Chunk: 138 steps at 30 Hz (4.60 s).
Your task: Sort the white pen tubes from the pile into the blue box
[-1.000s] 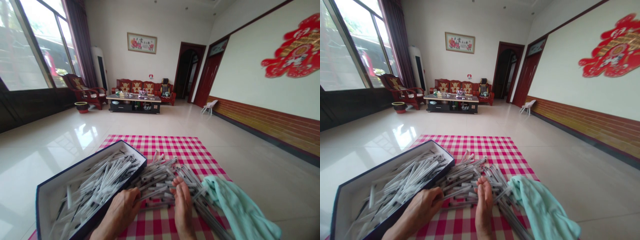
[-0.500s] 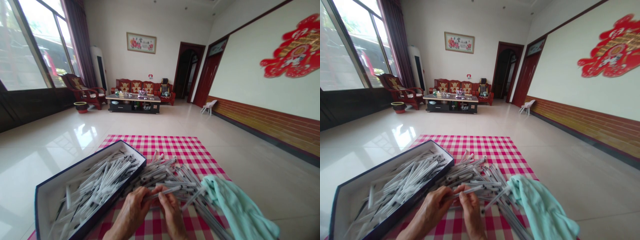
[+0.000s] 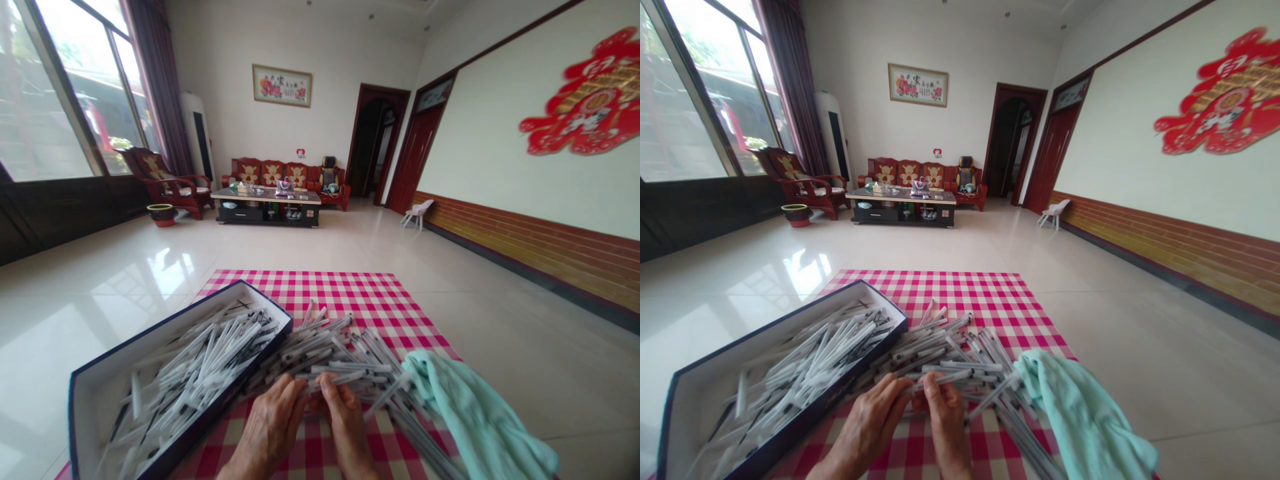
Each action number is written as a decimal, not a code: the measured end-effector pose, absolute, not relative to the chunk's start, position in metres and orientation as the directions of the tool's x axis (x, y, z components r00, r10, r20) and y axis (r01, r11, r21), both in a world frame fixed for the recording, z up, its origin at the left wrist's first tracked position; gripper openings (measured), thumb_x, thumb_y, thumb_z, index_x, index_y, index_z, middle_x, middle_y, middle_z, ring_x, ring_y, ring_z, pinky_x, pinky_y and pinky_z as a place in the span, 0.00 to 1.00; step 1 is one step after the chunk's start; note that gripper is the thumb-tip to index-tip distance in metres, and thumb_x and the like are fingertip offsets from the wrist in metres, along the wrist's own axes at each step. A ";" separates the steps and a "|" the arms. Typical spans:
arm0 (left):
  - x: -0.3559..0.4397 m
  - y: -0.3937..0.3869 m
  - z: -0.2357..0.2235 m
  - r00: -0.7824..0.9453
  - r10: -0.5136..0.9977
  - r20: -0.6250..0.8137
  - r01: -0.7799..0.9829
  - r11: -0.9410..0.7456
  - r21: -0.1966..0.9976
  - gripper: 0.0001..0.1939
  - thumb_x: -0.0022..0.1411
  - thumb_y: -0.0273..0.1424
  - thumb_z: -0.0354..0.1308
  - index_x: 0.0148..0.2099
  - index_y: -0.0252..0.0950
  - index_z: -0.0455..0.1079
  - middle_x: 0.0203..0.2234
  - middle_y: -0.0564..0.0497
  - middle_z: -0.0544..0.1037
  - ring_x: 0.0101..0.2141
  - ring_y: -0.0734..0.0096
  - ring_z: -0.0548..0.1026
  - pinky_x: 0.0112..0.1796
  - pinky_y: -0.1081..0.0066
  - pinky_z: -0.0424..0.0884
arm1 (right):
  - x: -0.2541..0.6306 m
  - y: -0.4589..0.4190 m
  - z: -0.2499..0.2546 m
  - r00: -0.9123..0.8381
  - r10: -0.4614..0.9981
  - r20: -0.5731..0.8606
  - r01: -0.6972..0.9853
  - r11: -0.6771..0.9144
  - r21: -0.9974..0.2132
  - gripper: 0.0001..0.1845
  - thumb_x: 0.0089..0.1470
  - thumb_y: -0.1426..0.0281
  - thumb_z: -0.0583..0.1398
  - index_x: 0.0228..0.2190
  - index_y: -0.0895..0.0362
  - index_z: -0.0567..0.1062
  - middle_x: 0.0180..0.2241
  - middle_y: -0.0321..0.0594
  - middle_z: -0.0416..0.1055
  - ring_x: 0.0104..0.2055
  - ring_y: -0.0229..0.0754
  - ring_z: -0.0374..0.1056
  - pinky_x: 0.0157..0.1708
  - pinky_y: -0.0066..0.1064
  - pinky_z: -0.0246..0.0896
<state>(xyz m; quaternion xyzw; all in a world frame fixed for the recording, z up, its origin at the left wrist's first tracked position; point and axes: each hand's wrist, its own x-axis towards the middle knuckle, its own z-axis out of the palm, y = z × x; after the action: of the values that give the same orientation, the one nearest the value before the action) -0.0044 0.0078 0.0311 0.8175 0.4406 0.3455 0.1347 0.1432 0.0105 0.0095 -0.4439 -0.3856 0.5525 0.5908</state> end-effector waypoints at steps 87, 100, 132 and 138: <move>0.000 0.019 0.029 0.086 0.949 -0.303 -0.616 0.290 0.732 0.17 0.44 0.35 0.70 0.35 0.32 0.74 0.20 0.54 0.75 0.21 0.77 0.72 0.25 0.76 0.70 | 0.140 0.002 0.024 -0.116 0.993 0.029 -0.546 -0.039 -0.837 0.21 0.48 0.65 0.65 0.45 0.52 0.72 0.39 0.41 0.75 0.39 0.45 0.71 0.35 0.35 0.65; -0.003 0.011 0.021 0.045 0.866 0.498 0.511 -0.448 0.734 0.13 0.64 0.34 0.49 0.31 0.37 0.71 0.23 0.52 0.73 0.26 0.71 0.71 0.30 0.74 0.65 | 0.144 0.007 0.007 0.053 0.996 -0.065 -0.497 -0.030 -0.867 0.10 0.50 0.63 0.64 0.34 0.54 0.78 0.28 0.38 0.77 0.30 0.43 0.72 0.32 0.35 0.68; -0.004 0.011 0.025 0.010 0.977 0.212 0.329 -0.203 0.922 0.16 0.61 0.40 0.50 0.32 0.34 0.72 0.19 0.55 0.69 0.22 0.74 0.65 0.24 0.78 0.61 | 0.143 0.008 0.003 0.007 1.000 -0.004 -0.486 0.000 -0.874 0.09 0.51 0.63 0.63 0.35 0.54 0.77 0.29 0.38 0.76 0.33 0.45 0.72 0.34 0.37 0.69; -0.002 0.014 0.015 -0.033 0.979 0.203 0.373 -0.176 0.911 0.23 0.63 0.43 0.47 0.20 0.35 0.61 0.14 0.57 0.60 0.18 0.77 0.59 0.21 0.78 0.55 | 0.143 0.007 0.007 0.007 1.000 -0.008 -0.465 -0.004 -0.885 0.10 0.50 0.63 0.64 0.34 0.55 0.77 0.29 0.39 0.76 0.32 0.44 0.72 0.34 0.35 0.68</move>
<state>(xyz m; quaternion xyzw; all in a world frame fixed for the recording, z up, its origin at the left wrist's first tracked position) -0.0018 0.0144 0.0149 0.6130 0.5514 0.4608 0.3284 0.1431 0.0068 0.0068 -0.3695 -0.3619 0.6044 0.6060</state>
